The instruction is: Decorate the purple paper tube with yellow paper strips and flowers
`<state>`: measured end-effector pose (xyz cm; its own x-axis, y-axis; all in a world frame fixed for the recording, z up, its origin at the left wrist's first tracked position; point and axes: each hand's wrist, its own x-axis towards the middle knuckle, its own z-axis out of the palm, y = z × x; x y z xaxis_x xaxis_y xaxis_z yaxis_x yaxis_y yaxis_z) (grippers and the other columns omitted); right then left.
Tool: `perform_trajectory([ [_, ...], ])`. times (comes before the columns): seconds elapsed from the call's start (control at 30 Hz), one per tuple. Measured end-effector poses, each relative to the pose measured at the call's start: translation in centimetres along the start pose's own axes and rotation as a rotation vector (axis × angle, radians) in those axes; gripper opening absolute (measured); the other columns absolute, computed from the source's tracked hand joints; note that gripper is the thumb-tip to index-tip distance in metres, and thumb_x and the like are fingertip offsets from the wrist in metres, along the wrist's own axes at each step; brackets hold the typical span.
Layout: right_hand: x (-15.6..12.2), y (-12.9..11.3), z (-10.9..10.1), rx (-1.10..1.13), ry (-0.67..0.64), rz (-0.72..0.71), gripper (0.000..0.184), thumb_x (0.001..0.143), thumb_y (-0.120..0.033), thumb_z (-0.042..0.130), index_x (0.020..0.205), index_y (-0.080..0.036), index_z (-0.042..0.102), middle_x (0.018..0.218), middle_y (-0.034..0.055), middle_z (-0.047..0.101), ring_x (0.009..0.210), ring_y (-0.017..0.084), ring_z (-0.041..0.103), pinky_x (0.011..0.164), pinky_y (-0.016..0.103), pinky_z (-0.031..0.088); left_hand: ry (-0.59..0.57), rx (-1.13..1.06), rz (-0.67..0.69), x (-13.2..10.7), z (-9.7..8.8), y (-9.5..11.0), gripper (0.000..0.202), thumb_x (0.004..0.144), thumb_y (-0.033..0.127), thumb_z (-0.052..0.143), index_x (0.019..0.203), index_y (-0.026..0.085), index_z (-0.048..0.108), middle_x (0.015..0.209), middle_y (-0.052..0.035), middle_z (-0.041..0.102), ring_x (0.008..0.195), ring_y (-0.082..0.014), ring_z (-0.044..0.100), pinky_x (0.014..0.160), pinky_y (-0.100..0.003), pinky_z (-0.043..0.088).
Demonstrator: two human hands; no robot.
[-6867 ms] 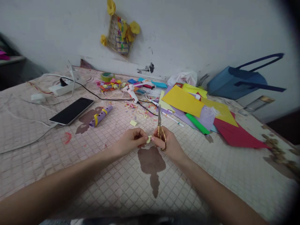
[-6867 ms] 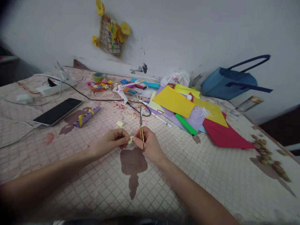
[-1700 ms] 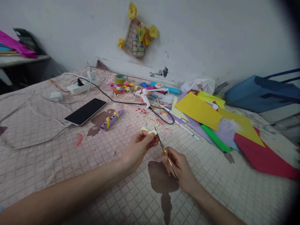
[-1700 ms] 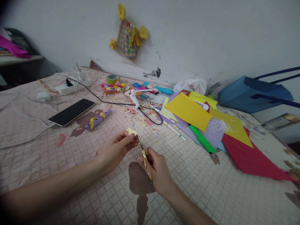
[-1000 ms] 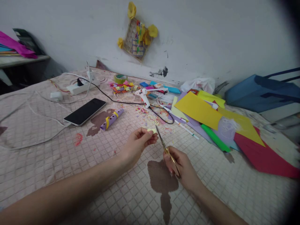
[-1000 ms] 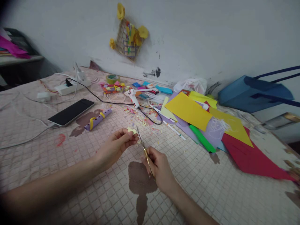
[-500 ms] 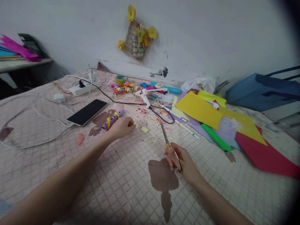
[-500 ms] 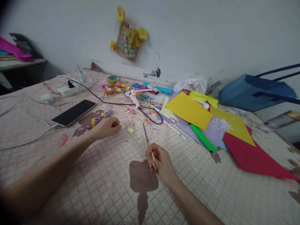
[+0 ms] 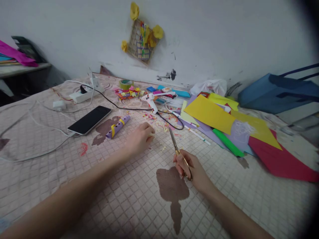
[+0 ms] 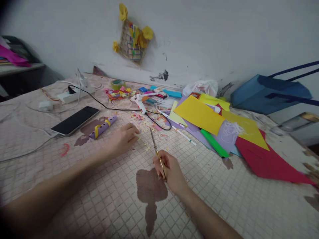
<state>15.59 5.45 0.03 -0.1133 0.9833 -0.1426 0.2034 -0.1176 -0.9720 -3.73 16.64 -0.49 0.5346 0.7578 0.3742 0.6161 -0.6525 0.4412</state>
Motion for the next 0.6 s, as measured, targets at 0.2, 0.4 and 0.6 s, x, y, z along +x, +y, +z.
perform_trajectory([
  [0.2,0.0,0.1,0.1,0.065,0.029,0.030,0.040,0.079,-0.058,0.044,0.073,-0.019,0.046,0.047,-0.0062,0.040,0.041,0.008,0.036,0.041,0.020,0.030,0.043,-0.142,-0.033,-0.7,0.6,2.1,0.008,0.081,0.016,0.046,0.078,0.017,0.054,0.085,-0.0052,0.059,0.083,-0.0170,0.053,0.074,-0.031,0.042],
  [0.4,0.3,-0.1,-0.3,-0.001,0.139,-0.055,0.029,0.077,-0.045,0.056,0.075,-0.019,0.045,0.057,-0.0054,0.042,0.049,0.008,0.038,0.046,0.021,0.030,-0.142,-0.647,-0.201,-2.5,1.8,6.2,0.008,0.080,0.022,0.049,0.077,0.017,0.054,0.068,0.0011,0.058,0.058,-0.0091,0.051,0.053,-0.020,0.039],
  [0.6,0.4,-0.1,-0.2,-0.035,0.140,-0.055,0.022,0.077,-0.037,0.058,0.080,-0.019,0.045,0.064,-0.0042,0.043,0.056,0.010,0.037,0.050,0.022,0.030,-0.131,-0.933,-0.311,-2.6,2.6,6.3,0.012,0.077,0.028,0.055,0.081,0.016,0.054,0.071,-0.0010,0.059,0.062,-0.0105,0.055,0.055,-0.021,0.042],
])
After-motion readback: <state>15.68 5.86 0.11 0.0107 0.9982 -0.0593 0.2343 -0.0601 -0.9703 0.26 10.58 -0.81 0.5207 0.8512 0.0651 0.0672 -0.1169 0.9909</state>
